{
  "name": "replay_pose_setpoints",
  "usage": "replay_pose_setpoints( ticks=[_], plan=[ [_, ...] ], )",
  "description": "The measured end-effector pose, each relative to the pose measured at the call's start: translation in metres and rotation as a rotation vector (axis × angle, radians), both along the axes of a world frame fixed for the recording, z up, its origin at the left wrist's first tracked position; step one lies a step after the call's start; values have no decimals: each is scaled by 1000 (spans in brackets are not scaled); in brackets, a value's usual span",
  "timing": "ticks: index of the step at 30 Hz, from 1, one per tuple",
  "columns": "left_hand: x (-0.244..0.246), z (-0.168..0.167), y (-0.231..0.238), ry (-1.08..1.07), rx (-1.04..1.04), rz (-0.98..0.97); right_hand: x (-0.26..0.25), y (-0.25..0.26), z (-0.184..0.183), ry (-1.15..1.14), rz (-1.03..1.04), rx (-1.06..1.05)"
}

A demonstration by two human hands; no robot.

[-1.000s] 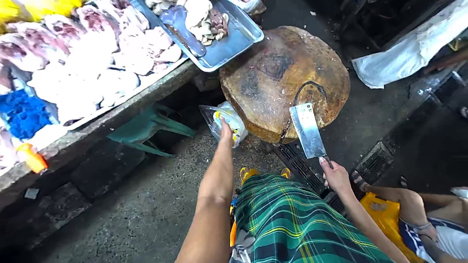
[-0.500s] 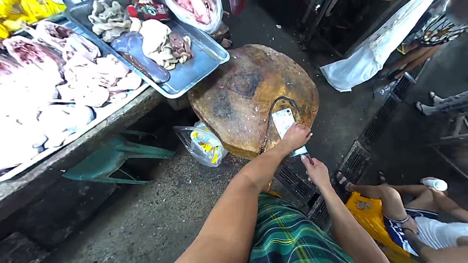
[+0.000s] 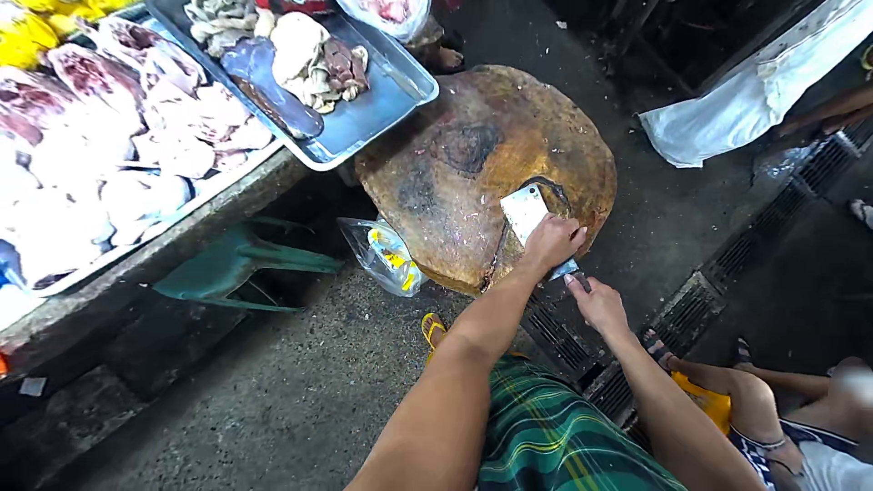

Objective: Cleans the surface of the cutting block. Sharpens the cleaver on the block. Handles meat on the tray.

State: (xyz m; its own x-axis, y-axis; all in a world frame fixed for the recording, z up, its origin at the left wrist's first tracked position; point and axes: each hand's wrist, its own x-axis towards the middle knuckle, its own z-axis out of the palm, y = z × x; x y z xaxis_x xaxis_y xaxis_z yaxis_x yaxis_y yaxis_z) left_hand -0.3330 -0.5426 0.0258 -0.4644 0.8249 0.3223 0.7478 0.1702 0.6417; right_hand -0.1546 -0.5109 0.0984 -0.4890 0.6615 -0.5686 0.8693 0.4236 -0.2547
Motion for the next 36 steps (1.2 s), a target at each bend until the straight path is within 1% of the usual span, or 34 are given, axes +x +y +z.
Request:
replay_pose_setpoints(
  ticks=[4, 5, 6, 9, 10, 11, 12, 14, 15, 17, 20, 21, 24, 25, 26, 28, 30, 31, 34, 35, 36],
  plan=[
    [31, 5, -63, -41, -32, 87, 20, -35, 10, -51, 105, 1],
    [32, 4, -63, -28, -9, 79, 22, -36, 13, -60, 85, 14],
    [35, 1, -53, -25, 20, 44, 26, -35, 16, -64, 38, 23],
    [34, -2, -5, -8, 62, -155, 32, -32, 5, -16, -171, 37],
    [34, -2, 1, -3, 60, -208, 35, -37, 1, -3, -213, 41],
    [35, 0, -5, -4, 51, -231, 36, -46, -1, -2, -223, 37],
    [35, 1, -21, -8, 44, -225, 36, -57, 0, -15, -205, 22],
    [43, 2, -65, -25, 49, -161, 41, -79, 5, -61, -135, 7],
    [43, 3, -76, -22, 44, -140, 39, -85, 8, -68, -124, 16],
    [45, 1, -68, -30, 50, -159, 41, -87, 10, -62, -164, 49],
    [34, -3, -31, 0, 78, -270, 32, -80, 1, -5, -283, 53],
    [33, -2, -33, 0, 84, -276, 31, -84, 1, -12, -285, 49],
    [41, 0, -82, -34, 75, -194, 38, -105, 9, -70, -173, 30],
    [41, 1, -89, -37, 77, -173, 37, -107, 11, -79, -151, 39],
    [40, -1, -85, -36, 89, -170, 36, -105, 13, -75, -154, 52],
    [39, -6, -62, -31, 119, -215, 32, -97, 14, -35, -214, 60],
    [22, -3, -40, 3, 128, -251, 18, -90, 8, -8, -257, 54],
    [21, -4, -45, -2, 127, -245, 19, -94, 7, -16, -247, 50],
    [32, -3, -90, -49, 96, -140, 28, -109, 9, -77, -127, 45],
    [33, -3, -93, -51, 97, -129, 28, -109, 10, -80, -114, 57],
    [33, -3, -87, -48, 96, -128, 28, -104, 12, -80, -121, 62]
  ],
)
